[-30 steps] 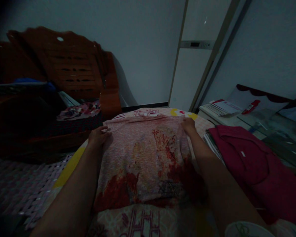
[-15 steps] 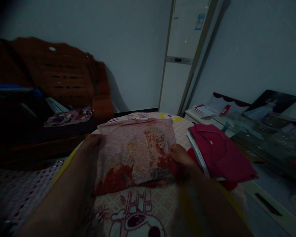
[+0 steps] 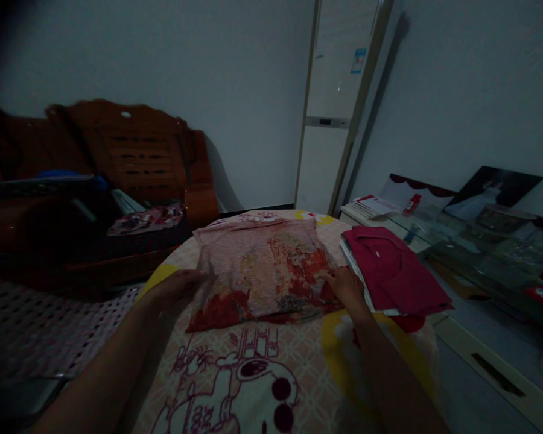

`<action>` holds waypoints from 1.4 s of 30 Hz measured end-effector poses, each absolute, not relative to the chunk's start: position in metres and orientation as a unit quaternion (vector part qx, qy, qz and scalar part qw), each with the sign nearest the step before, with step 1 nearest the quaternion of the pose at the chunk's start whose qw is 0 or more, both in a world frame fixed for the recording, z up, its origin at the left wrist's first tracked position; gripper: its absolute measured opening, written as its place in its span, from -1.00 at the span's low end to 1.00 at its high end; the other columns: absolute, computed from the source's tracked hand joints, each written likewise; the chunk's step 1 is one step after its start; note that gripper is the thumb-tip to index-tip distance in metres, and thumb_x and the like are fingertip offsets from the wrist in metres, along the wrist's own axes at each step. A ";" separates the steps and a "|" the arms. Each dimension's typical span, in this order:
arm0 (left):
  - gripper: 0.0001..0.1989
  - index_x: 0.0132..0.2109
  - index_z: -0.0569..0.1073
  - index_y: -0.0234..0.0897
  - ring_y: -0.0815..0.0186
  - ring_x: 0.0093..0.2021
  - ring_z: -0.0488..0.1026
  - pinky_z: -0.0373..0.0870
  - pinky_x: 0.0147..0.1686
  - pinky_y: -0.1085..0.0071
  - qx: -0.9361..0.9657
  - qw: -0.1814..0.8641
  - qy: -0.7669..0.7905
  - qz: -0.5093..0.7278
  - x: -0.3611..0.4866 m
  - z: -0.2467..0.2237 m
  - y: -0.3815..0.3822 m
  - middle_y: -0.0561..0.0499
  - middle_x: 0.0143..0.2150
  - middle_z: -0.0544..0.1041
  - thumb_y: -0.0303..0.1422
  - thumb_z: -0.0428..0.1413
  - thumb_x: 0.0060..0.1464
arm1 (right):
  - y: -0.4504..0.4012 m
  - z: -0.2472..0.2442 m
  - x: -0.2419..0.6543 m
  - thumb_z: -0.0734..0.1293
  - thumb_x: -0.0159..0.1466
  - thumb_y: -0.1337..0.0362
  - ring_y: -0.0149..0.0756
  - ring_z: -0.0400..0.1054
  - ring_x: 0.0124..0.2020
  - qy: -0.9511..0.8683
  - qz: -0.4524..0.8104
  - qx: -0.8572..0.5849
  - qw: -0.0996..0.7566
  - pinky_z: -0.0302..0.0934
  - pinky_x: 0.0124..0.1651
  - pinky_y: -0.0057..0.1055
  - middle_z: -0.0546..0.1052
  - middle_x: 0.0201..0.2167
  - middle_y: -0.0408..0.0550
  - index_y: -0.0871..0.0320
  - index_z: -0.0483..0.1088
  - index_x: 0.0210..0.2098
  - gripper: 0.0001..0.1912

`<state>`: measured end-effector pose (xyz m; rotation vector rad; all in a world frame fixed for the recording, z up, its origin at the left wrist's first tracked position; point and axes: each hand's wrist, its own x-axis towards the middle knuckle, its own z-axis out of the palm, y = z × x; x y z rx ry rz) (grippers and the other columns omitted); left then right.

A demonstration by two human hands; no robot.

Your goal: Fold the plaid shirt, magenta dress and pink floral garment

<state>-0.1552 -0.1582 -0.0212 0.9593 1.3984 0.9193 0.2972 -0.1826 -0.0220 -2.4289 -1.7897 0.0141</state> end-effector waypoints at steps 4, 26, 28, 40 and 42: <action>-0.58 -0.60 0.35 -0.35 0.51 -0.70 0.11 -0.04 -0.66 0.52 0.488 0.608 0.532 0.330 -0.149 -0.024 -0.186 0.12 -0.69 0.28 -0.17 0.39 -0.30 | -0.185 -0.022 0.298 0.23 0.33 0.17 -0.11 0.48 -0.16 -0.597 -0.010 -0.798 0.075 0.20 -0.23 -0.36 0.58 -0.22 0.22 0.25 0.52 -0.20 -0.69; -0.55 -0.21 0.43 -0.29 0.26 -0.34 0.47 0.40 -0.31 0.40 0.457 0.506 0.436 0.587 -0.119 -0.009 -0.227 -0.02 -0.33 0.53 -0.08 0.31 -0.16 | -0.178 -0.034 0.327 0.21 0.15 0.25 -0.14 0.48 -0.29 -0.493 0.104 -0.753 0.423 0.28 -0.32 -0.38 0.60 -0.23 0.18 0.33 0.48 -0.10 -0.59; -0.53 -0.20 0.42 -0.29 0.32 -0.42 0.44 0.39 -0.38 0.44 0.460 0.483 0.458 0.588 -0.122 -0.004 -0.226 0.04 -0.39 0.51 -0.06 0.30 -0.16 | -0.177 -0.031 0.330 0.22 0.14 0.22 -0.17 0.46 -0.43 -0.443 0.149 -0.757 0.457 0.26 -0.43 -0.39 0.60 -0.34 0.13 0.34 0.48 -0.08 -0.55; -0.60 -0.51 0.41 -0.29 0.45 -0.73 0.14 0.06 -0.68 0.52 0.541 0.489 0.604 0.322 -0.182 -0.022 -0.237 0.12 -0.74 0.28 -0.01 0.22 -0.17 | -0.214 -0.006 0.322 0.28 0.22 0.34 -0.01 0.51 -0.16 -0.627 -0.008 -0.778 -0.039 0.21 -0.29 -0.32 0.58 -0.21 0.28 0.29 0.49 -0.24 -0.81; -0.58 -0.54 0.44 -0.31 0.42 -0.67 0.20 0.08 -0.65 0.50 0.571 0.469 0.606 0.296 -0.180 -0.020 -0.239 0.08 -0.69 0.35 0.01 0.23 -0.17 | -0.219 0.002 0.312 0.27 0.26 0.31 0.02 0.50 -0.12 -0.631 -0.059 -0.772 -0.041 0.23 -0.24 -0.29 0.57 -0.20 0.28 0.28 0.47 -0.20 -0.79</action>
